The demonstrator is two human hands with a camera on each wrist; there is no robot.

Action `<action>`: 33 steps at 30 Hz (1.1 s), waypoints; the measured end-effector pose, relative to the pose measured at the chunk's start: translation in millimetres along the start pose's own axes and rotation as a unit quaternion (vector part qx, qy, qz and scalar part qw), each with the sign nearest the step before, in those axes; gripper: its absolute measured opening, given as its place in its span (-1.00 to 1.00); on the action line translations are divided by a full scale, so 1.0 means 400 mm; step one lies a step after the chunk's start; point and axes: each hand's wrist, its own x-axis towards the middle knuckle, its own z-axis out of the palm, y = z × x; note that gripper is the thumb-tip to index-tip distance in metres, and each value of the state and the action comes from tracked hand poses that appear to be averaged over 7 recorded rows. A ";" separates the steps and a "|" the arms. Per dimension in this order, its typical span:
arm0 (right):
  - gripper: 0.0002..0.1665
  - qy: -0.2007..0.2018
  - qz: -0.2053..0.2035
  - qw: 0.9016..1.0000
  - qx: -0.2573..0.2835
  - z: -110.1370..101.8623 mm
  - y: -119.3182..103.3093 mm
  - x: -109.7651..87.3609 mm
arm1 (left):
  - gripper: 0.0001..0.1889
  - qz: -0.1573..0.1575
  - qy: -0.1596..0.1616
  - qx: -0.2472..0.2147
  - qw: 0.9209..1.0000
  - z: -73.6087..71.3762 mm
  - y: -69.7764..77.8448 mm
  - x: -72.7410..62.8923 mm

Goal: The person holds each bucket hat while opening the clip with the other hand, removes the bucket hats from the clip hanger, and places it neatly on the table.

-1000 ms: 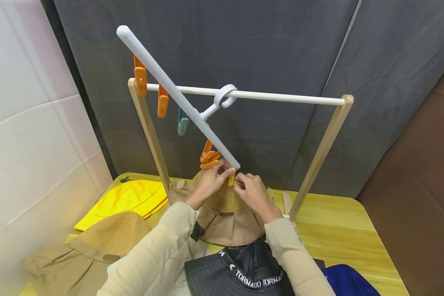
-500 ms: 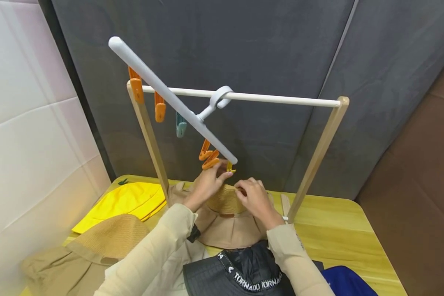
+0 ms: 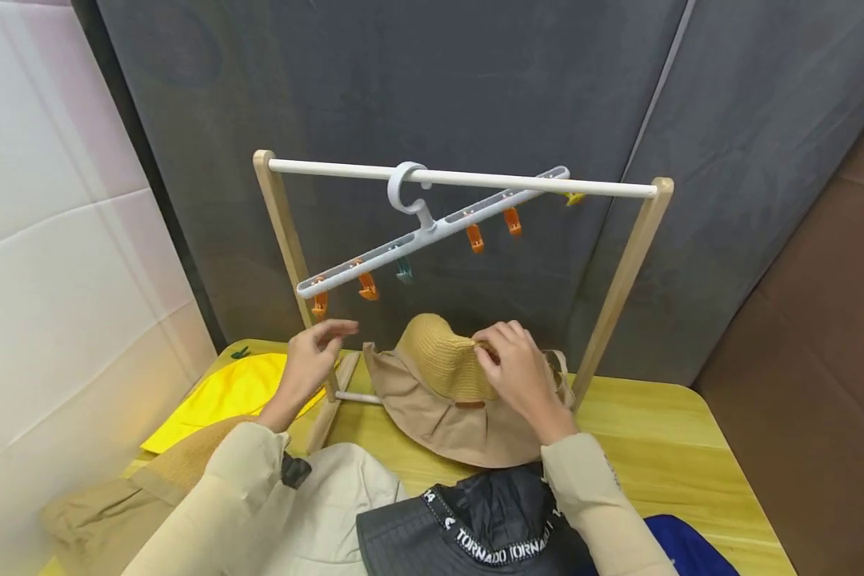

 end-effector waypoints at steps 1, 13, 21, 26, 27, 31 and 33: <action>-0.91 0.007 -0.001 1.000 0.003 -0.016 -0.004 0.003 | -0.70 -0.011 0.008 0.001 1.000 -0.017 -0.008 -0.004; -0.81 0.091 -0.002 0.996 0.016 -0.237 -0.035 0.000 | -0.60 -0.066 0.067 -0.020 0.995 -0.154 -0.044 0.055; -0.69 0.097 0.015 0.993 -0.059 -0.383 -0.006 -0.051 | -0.42 -0.026 -0.052 0.039 0.998 -0.154 -0.050 0.096; -0.70 0.086 0.047 0.989 -0.113 -0.448 0.048 -0.104 | -0.58 -0.015 -0.021 0.086 0.996 -0.139 -0.050 0.100; -0.70 0.084 0.053 0.987 -0.124 -0.459 0.063 -0.116 | -0.59 -0.011 -0.014 0.092 0.996 -0.137 -0.050 0.099; -0.71 0.079 0.086 0.983 -0.145 -0.502 0.125 -0.170 | -0.61 0.000 -0.009 0.073 0.997 -0.137 -0.046 0.093; -0.72 0.077 0.094 0.983 -0.140 -0.518 0.158 -0.196 | -0.55 -0.018 -0.019 0.041 0.999 -0.141 -0.042 0.089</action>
